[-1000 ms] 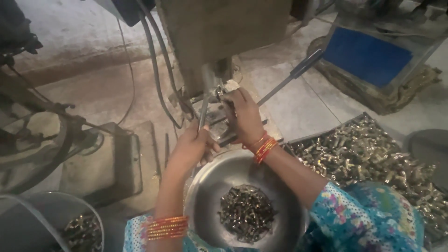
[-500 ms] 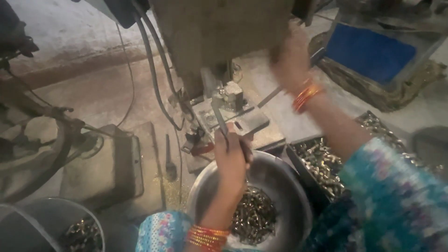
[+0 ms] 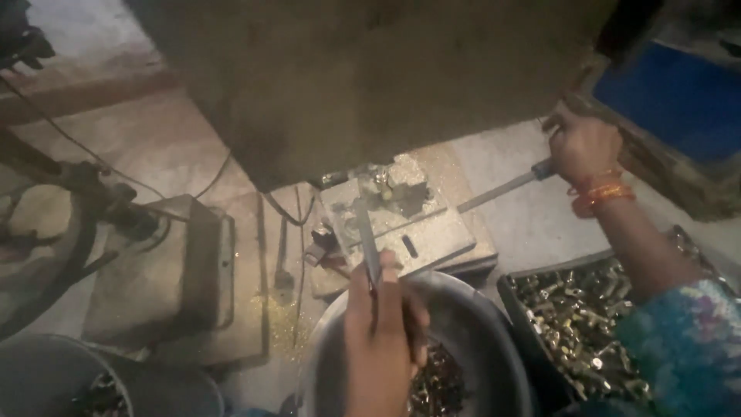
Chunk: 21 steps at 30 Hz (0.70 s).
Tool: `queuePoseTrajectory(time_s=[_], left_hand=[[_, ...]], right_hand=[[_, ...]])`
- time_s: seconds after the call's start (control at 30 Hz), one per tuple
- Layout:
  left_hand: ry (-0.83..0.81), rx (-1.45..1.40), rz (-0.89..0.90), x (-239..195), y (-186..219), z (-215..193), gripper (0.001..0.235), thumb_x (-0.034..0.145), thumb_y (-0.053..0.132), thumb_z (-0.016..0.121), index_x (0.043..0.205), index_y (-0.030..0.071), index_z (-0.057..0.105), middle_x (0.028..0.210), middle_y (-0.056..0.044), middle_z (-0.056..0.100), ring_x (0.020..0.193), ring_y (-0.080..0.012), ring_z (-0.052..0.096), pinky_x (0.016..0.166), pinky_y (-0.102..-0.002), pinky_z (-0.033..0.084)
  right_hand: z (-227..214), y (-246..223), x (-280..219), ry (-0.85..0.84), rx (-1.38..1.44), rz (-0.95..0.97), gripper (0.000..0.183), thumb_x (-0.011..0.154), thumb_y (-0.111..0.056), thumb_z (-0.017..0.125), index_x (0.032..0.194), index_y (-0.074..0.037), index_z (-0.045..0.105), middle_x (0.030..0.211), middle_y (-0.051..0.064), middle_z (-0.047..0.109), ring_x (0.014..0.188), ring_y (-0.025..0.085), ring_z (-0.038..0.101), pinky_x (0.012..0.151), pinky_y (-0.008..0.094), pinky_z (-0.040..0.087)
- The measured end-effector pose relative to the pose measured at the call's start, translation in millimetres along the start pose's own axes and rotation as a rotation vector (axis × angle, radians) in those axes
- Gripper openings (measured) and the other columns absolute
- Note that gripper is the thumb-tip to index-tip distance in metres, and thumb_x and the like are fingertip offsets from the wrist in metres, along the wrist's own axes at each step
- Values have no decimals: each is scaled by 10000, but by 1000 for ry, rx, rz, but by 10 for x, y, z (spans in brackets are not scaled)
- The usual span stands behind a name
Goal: The person operates a manual lever press to process small brass metal components by picking pieces from a bin, pressing them, and filing their edges.
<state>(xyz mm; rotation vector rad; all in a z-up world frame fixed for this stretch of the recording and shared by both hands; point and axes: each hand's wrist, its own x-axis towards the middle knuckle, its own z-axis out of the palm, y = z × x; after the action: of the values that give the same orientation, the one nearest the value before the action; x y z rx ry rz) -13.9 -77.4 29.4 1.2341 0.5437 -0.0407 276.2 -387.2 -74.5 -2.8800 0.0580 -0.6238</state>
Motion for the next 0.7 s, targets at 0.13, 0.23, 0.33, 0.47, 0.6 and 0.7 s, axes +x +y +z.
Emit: queuePoseTrajectory(time_s=[0.13, 0.23, 0.33, 0.47, 0.6, 0.7], left_hand=[[-30, -87, 104, 95, -147, -33, 307, 987, 307, 472, 1237, 204, 618, 601, -48, 579, 343, -103, 384, 305, -264, 271], [-83, -99, 86, 92, -203, -61, 250, 1009, 301, 493, 1123, 106, 601, 629, -52, 568, 373, -98, 411, 319, -259, 283], [-189, -175, 248, 317, -403, -109, 221, 1027, 272, 469, 1153, 107, 544, 648, -34, 584, 388, -101, 433, 334, -257, 308], [-227, -15, 389, 489, -523, -200, 314, 1073, 316, 470, 969, 32, 553, 612, -53, 582, 403, -109, 473, 344, -266, 359], [-221, 248, 393, 612, -382, -340, 483, 1078, 376, 471, 788, 17, 614, 639, -89, 651, 431, -121, 555, 368, -273, 417], [-400, 256, 381, 1173, -469, -768, 274, 1050, 305, 455, 1006, 57, 564, 736, -68, 707, 503, -116, 584, 427, -269, 457]], right_hand=[[376, 305, -48, 227, 20, -254, 224, 886, -140, 654, 1033, -221, 802, 898, 171, 729, 926, 420, 675, 883, 496, 538], [183, 131, -87, 80, 217, 8, 316, 863, -95, 602, 1131, -134, 766, 967, 210, 745, 910, 441, 707, 850, 510, 554], [3, 131, 169, -64, 57, 200, 302, 827, -149, 678, 1107, -71, 762, 986, 256, 732, 926, 467, 691, 809, 526, 541], [-372, 192, 224, 6, 327, 103, 352, 856, -199, 683, 1145, -2, 723, 1025, 264, 740, 977, 431, 723, 849, 454, 570], [-907, -114, -43, 98, 512, -56, 313, 892, -235, 696, 1140, -52, 750, 1098, 213, 752, 1058, 356, 725, 901, 413, 551], [-1244, -293, -303, -24, 1139, 69, 441, 811, -169, 687, 1246, -117, 631, 1151, 136, 690, 1016, 248, 731, 790, 384, 560]])
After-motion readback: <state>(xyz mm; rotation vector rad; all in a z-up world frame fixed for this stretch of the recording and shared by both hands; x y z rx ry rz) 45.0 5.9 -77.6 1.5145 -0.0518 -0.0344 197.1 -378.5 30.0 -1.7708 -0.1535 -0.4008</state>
